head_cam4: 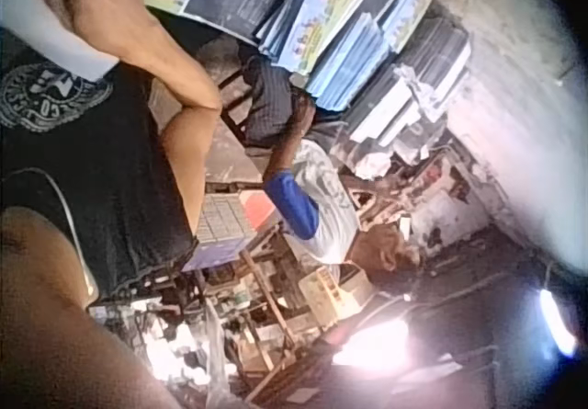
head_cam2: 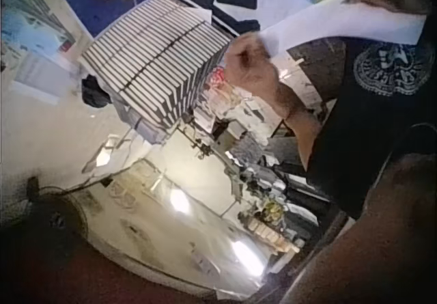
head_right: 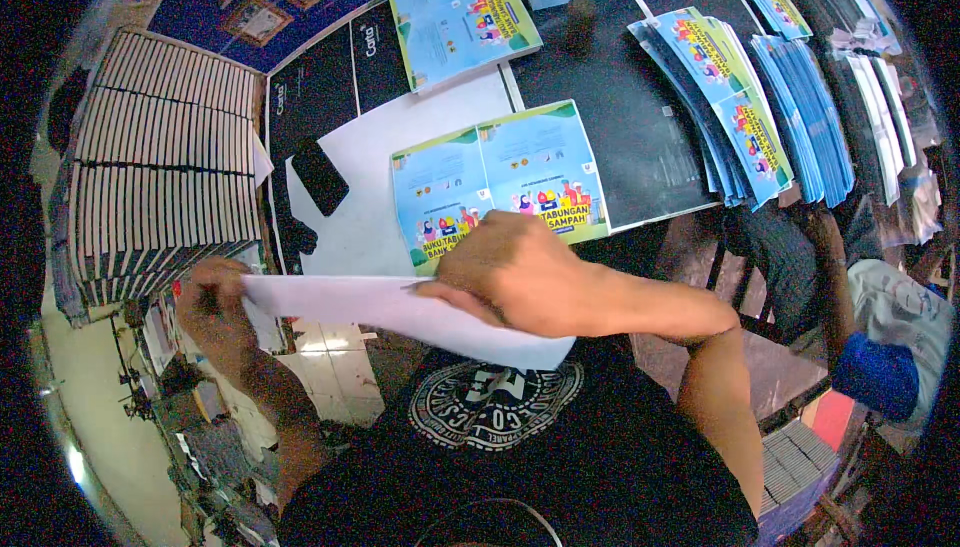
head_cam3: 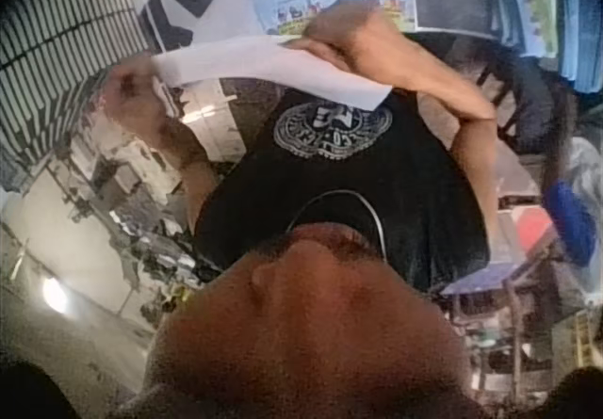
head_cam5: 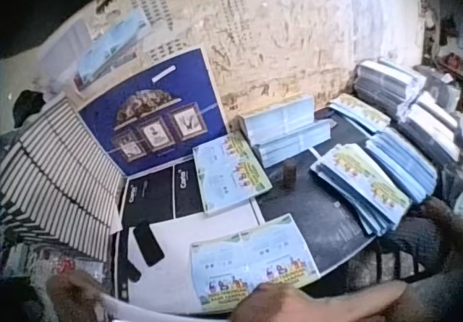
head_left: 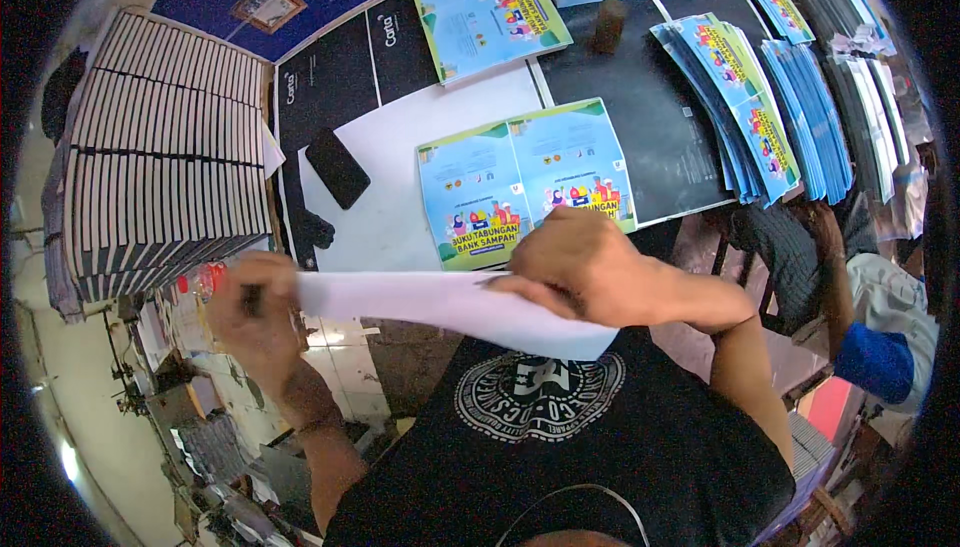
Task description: The person organizes printed paper covers and inserts, aligns a stack of them on a table, and uses a handheld glue dispenser to apply adhesive to the spine of a booklet before folding a cover around it.
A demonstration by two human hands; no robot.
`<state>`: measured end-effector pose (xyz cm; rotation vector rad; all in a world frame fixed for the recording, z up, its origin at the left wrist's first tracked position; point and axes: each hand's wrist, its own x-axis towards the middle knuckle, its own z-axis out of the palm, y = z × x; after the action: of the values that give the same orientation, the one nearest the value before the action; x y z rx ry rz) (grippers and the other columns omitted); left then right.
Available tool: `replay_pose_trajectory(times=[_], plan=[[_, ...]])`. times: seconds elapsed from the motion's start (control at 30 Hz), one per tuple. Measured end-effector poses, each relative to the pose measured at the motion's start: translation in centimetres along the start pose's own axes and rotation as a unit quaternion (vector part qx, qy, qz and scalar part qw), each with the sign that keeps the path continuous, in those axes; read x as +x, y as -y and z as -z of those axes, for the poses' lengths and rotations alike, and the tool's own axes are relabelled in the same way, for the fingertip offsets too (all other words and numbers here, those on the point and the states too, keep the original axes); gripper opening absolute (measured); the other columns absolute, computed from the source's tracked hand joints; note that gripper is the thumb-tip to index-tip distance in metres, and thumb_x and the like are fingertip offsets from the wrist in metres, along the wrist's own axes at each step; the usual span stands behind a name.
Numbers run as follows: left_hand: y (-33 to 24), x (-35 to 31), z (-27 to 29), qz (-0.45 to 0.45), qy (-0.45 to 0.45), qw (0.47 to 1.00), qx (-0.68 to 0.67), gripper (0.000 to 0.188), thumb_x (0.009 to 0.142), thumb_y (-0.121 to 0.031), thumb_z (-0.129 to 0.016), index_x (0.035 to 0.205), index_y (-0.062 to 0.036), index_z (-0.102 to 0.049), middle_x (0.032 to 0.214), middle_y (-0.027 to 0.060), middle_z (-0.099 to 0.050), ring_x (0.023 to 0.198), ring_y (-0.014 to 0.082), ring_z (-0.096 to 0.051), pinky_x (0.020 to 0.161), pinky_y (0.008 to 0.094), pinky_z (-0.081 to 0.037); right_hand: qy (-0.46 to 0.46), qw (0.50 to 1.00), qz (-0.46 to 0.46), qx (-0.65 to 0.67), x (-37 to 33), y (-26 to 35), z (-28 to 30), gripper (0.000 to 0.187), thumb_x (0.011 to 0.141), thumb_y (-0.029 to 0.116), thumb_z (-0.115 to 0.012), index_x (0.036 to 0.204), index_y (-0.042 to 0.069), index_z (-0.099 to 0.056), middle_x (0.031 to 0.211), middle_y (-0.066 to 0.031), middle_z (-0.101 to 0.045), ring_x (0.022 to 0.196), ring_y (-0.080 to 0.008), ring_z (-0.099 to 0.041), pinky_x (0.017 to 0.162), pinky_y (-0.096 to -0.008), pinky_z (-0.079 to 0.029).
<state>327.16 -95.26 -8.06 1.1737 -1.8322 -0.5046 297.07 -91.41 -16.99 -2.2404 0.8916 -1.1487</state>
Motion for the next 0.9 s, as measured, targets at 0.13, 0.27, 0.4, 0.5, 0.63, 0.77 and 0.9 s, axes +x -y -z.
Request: replay_pose_trajectory(times=[0.13, 0.27, 0.4, 0.5, 0.63, 0.77, 0.9], plan=[[1.7, -0.4, 1.1, 0.006, -0.019, 0.999, 0.036, 0.027, 0.092, -0.023, -0.07, 0.081, -0.0024, -0.057, 0.077, 0.0064, -0.059, 0.07, 0.0146, -0.052, 0.064, 0.0285, -0.041, -0.013, 0.999, -0.034, -0.005, -2.1, -0.5, 0.3, 0.024, 0.088, 0.023, -0.072, 0.071, 0.007, -0.066, 0.064, -0.0071, -0.06, 0.06, -0.0273, -0.061, 0.061, -0.0394, -0.047], [2.0, -1.2, 4.8, 0.019, -0.124, 0.983, 0.136, 0.033, 0.094, -0.026, -0.069, 0.077, -0.0014, -0.055, 0.072, 0.0067, -0.057, 0.067, 0.0142, -0.052, 0.062, 0.028, -0.04, 0.032, 0.998, -0.039, -0.031, -4.1, -0.4, 2.2, 0.016, 0.087, 0.022, -0.072, 0.078, 0.01, -0.068, 0.068, -0.0044, -0.06, 0.065, -0.0244, -0.061, 0.064, -0.0366, -0.046], [3.1, -3.9, 5.3, 0.024, -0.113, 0.989, 0.087, 0.038, 0.094, -0.032, -0.069, 0.077, -0.002, -0.054, 0.069, 0.0084, -0.056, 0.062, 0.0155, -0.051, 0.057, 0.0298, -0.04, 0.04, 0.999, -0.007, 0.001, -5.2, 0.0, 2.0, 0.018, 0.083, 0.024, -0.076, 0.08, 0.01, -0.066, 0.073, -0.0019, -0.059, 0.068, -0.0226, -0.061, 0.066, -0.0358, -0.048], [1.5, -5.5, 5.6, 0.034, -0.127, 0.988, 0.086, 0.039, 0.094, -0.033, -0.068, 0.077, -0.0031, -0.052, 0.068, 0.0091, -0.055, 0.058, 0.0156, -0.05, 0.055, 0.0291, -0.039, 0.028, 0.999, 0.0, 0.035, -5.4, 0.5, 2.1, 0.017, 0.082, 0.021, -0.077, 0.079, 0.009, -0.065, 0.073, -0.0018, -0.06, 0.067, -0.0226, -0.061, 0.066, -0.0364, -0.048], [1.3, -6.6, 6.6, 0.03, -0.142, 0.98, 0.135, 0.035, 0.096, -0.03, -0.067, 0.078, -0.0044, -0.049, 0.069, 0.0078, -0.055, 0.06, 0.0142, -0.05, 0.057, 0.0261, -0.04, 0.044, 0.998, 0.0, 0.048, -5.8, 0.2, 2.6, 0.018, 0.082, 0.019, -0.078, 0.077, 0.008, -0.064, 0.073, -0.0026, -0.061, 0.066, -0.023, -0.061, 0.065, -0.0369, -0.047], [5.1, -6.8, 10.1, 0.133, -0.282, 0.949, 0.052, 0.029, 0.097, -0.021, -0.063, 0.079, -0.0037, -0.048, 0.072, 0.0067, -0.055, 0.066, 0.0149, -0.05, 0.063, 0.0276, -0.042, 0.023, 0.997, -0.075, -0.016, -7.2, -0.6, 3.4, 0.024, 0.078, 0.02, -0.081, 0.073, 0.008, -0.06, 0.07, -0.0044, -0.059, 0.062, -0.0245, -0.057, 0.06, -0.0381, -0.044], [3.3, -7.8, 2.8, 0.037, -0.169, 0.972, 0.158, 0.015, 0.094, -0.016, -0.063, 0.092, -0.0016, -0.058, 0.088, 0.0097, -0.063, 0.086, 0.0216, -0.059, 0.081, 0.0359, -0.048, 0.057, 0.995, -0.044, -0.07, -7.1, 0.0, 2.5, 0.029, 0.081, 0.02, -0.078, 0.069, 0.008, -0.055, 0.065, -0.0032, -0.048, 0.059, -0.0218, -0.052, 0.061, -0.0351, -0.041]])
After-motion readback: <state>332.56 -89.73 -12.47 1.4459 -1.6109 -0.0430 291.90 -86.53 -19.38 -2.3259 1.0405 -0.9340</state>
